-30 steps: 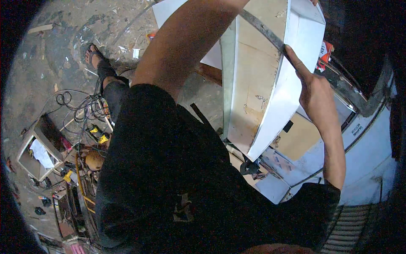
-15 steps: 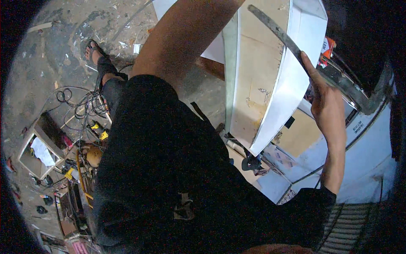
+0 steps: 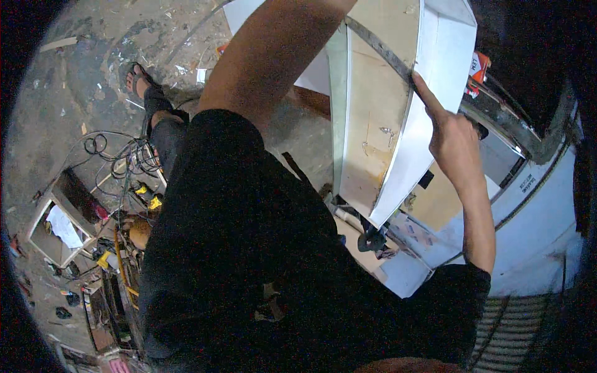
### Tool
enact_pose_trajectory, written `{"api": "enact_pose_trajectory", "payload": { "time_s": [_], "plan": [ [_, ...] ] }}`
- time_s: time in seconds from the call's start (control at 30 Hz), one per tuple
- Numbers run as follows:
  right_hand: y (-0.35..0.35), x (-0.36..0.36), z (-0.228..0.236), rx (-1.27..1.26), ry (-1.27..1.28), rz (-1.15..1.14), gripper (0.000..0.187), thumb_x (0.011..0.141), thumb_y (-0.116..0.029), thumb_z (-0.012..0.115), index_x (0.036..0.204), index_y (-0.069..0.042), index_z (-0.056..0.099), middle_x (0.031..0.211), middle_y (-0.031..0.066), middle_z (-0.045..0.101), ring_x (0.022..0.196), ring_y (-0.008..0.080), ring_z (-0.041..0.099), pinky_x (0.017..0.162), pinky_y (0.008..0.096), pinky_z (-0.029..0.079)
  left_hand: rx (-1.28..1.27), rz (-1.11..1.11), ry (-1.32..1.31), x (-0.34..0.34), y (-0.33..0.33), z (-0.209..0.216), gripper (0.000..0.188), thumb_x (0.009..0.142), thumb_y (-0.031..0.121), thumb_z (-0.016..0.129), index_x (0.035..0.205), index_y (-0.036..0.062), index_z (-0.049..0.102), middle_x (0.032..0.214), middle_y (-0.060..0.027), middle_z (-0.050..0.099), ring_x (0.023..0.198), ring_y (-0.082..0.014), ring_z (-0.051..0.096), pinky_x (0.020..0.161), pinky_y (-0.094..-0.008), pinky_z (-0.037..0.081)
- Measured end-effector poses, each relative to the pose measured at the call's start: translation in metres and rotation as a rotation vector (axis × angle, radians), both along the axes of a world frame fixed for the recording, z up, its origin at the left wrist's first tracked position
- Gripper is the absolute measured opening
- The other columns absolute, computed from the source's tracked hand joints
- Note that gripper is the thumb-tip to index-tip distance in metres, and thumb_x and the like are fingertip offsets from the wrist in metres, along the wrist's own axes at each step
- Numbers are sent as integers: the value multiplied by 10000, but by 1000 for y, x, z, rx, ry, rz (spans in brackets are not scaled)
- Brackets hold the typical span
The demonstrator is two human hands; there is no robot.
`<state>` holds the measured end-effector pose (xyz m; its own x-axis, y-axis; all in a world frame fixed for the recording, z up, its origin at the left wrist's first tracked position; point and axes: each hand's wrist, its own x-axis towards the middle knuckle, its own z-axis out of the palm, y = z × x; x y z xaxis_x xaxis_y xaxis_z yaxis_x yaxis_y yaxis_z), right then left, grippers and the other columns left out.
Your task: The person sands the inner corners and edges of a white drawer by hand using a piece of sandpaper.
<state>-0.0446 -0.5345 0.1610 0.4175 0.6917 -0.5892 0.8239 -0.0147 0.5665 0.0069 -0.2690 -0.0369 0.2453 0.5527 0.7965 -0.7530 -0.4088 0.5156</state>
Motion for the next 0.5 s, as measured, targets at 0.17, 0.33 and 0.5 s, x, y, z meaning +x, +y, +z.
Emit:
{"api": "enact_pose_trajectory", "payload": {
  "time_s": [0.17, 0.33, 0.5],
  "plan": [
    [-26, 1, 38, 59, 151, -48, 929, 765, 214, 443, 1541, -293, 390, 1050, 298, 660, 893, 459, 662, 804, 522, 530, 36, -117, 74, -5, 4, 2, 242, 862, 202, 586, 860, 24, 750, 917, -101, 745, 902, -219, 695, 808, -344, 516],
    [-6, 7, 41, 44, 144, 8, 753, 911, 40, 500, 1531, -368, 379, 1037, 275, 641, 844, 437, 654, 755, 533, 523, -179, -300, 84, -6, -13, 9, 205, 825, 162, 609, 837, 15, 751, 884, -84, 743, 872, -184, 685, 773, -331, 510],
    [24, -21, 31, -107, -111, -103, 722, 904, 74, 530, 1495, -336, 468, 1082, 268, 651, 875, 413, 647, 769, 502, 495, -172, -275, 30, -11, -9, 6, 181, 819, 135, 618, 821, 10, 749, 854, -80, 741, 829, -172, 671, 756, -327, 502]
  ]
}}
